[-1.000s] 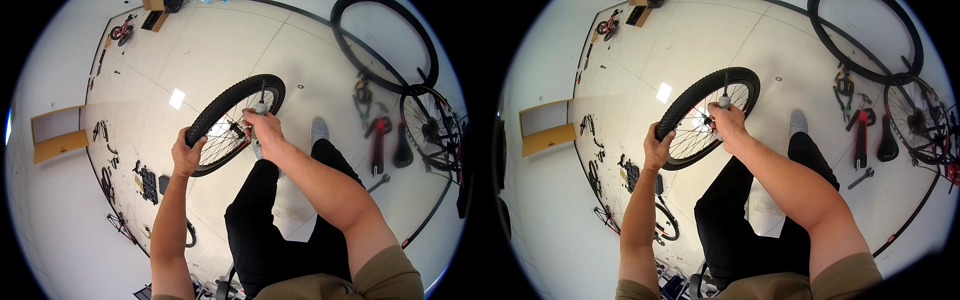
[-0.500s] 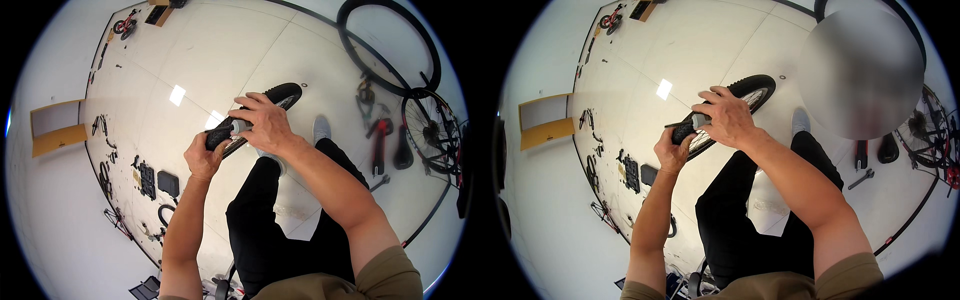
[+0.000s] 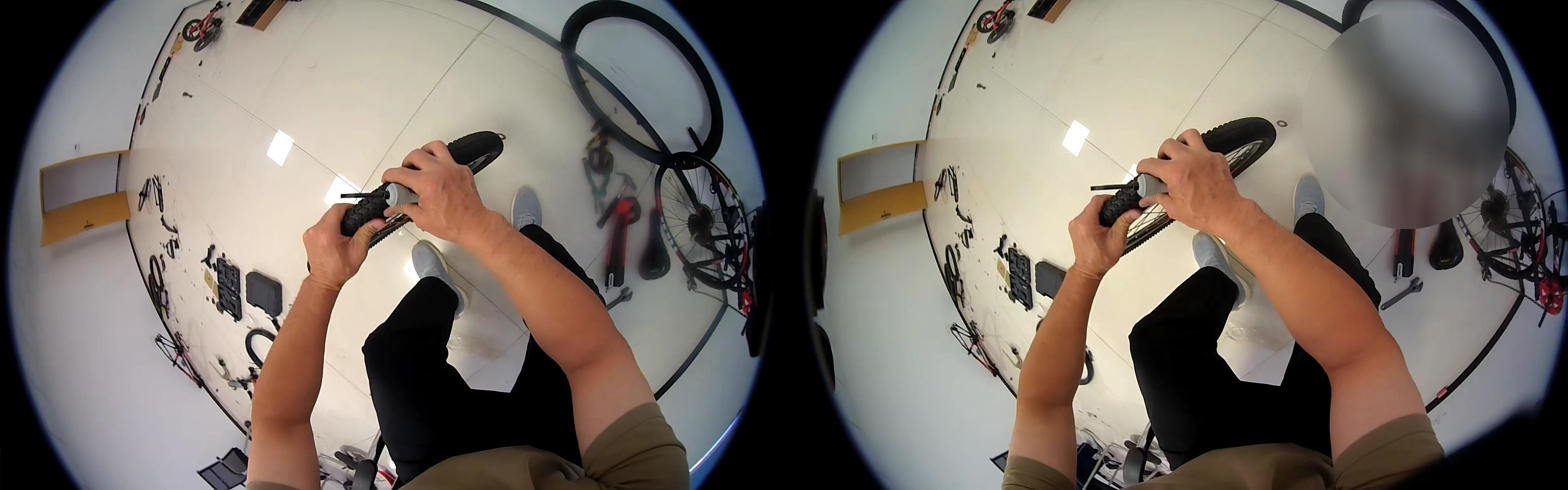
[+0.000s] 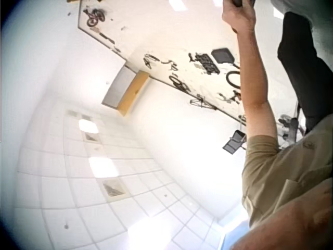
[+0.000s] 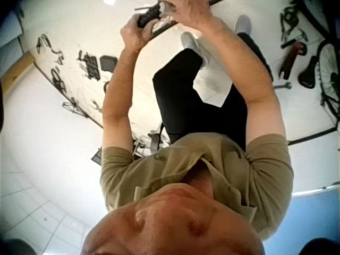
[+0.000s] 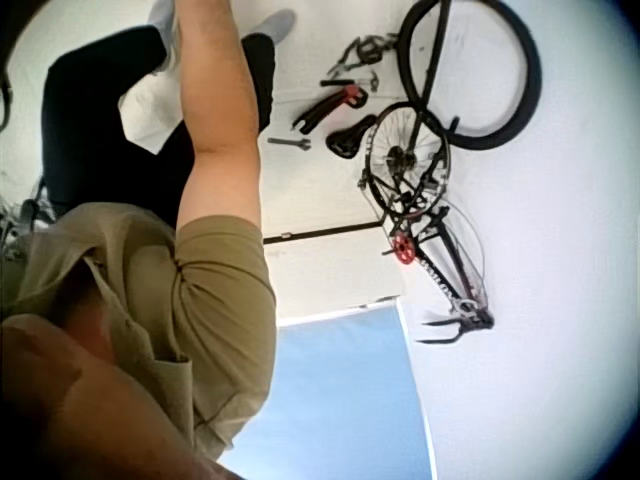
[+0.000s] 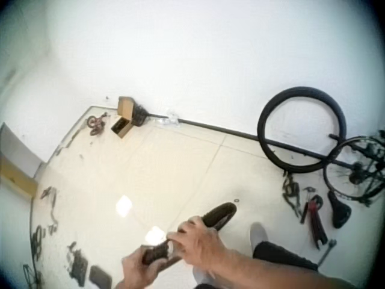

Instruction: The person installs a bicycle tire onto a wheel rim. They first place the tire bead onto the rim by hand, then use a tire lever to work the remaining bead over the rim edge until the tire is fully seated.

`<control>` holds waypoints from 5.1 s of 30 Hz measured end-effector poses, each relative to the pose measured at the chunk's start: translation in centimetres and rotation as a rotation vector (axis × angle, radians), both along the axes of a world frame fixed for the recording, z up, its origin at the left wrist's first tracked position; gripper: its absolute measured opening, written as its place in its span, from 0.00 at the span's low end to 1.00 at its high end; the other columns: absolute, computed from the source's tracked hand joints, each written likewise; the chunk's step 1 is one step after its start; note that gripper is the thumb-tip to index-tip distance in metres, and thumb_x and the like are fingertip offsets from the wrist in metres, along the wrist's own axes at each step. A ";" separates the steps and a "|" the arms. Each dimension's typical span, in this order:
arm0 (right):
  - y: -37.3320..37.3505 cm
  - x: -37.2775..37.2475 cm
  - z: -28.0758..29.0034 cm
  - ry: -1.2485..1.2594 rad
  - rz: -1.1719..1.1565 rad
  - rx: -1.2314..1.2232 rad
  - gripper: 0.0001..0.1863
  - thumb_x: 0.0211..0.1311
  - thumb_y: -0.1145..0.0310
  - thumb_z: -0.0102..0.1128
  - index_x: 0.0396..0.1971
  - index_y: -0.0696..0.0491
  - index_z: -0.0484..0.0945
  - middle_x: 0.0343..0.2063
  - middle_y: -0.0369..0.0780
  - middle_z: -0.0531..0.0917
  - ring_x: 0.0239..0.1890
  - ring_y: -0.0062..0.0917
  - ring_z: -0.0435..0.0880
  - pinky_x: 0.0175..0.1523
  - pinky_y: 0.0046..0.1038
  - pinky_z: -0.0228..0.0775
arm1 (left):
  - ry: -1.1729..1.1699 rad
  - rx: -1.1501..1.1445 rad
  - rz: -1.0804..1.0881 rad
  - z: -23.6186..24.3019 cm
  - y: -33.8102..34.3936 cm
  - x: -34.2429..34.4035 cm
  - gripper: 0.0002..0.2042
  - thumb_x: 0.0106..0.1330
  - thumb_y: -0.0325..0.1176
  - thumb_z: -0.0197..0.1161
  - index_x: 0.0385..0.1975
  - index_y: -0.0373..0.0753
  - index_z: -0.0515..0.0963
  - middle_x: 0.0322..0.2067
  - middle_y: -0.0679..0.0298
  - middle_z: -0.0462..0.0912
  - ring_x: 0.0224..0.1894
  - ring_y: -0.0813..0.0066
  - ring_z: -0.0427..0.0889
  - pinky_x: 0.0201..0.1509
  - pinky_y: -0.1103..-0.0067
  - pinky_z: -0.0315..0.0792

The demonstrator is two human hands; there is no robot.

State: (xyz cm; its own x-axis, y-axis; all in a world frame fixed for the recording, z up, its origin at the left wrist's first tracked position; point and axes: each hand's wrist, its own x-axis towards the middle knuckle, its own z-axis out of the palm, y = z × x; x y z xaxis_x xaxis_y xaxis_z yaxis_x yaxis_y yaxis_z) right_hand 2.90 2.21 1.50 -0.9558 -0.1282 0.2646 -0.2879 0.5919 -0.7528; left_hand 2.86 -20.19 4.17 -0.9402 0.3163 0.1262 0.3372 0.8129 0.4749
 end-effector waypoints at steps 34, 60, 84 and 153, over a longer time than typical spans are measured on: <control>-0.2 7.0 2.5 -0.689 -0.339 -0.565 0.32 0.62 0.66 0.72 0.63 0.62 0.75 0.43 0.39 0.85 0.30 0.17 0.79 0.27 0.22 0.67 | -0.442 0.168 0.559 0.4 9.7 -1.2 0.22 0.60 0.34 0.68 0.53 0.40 0.72 0.44 0.51 0.87 0.48 0.50 0.87 0.52 0.61 0.79; 2.3 1.8 2.7 -0.329 -0.089 0.245 0.30 0.60 0.69 0.70 0.64 0.46 0.77 0.59 0.48 0.81 0.62 0.43 0.79 0.64 0.41 0.73 | 0.385 -0.104 0.151 -2.3 -1.6 2.0 0.34 0.60 0.56 0.71 0.65 0.49 0.71 0.57 0.57 0.74 0.64 0.53 0.70 0.74 0.40 0.51; 1.8 -5.6 5.5 -0.301 0.251 0.528 0.21 0.57 0.49 0.74 0.37 0.53 0.86 0.26 0.45 0.86 0.34 0.43 0.86 0.42 0.42 0.76 | -0.008 0.090 -0.053 -2.8 -2.3 -2.8 0.22 0.66 0.56 0.67 0.40 0.41 0.83 0.27 0.56 0.86 0.31 0.52 0.86 0.35 0.63 0.79; 2.0 2.2 6.0 -0.306 0.213 0.527 0.20 0.59 0.55 0.74 0.47 0.49 0.84 0.38 0.44 0.87 0.45 0.42 0.86 0.51 0.43 0.76 | -0.124 -0.015 0.013 -1.3 -0.9 3.1 0.32 0.67 0.69 0.56 0.32 0.39 0.83 0.22 0.53 0.85 0.30 0.48 0.86 0.38 0.60 0.80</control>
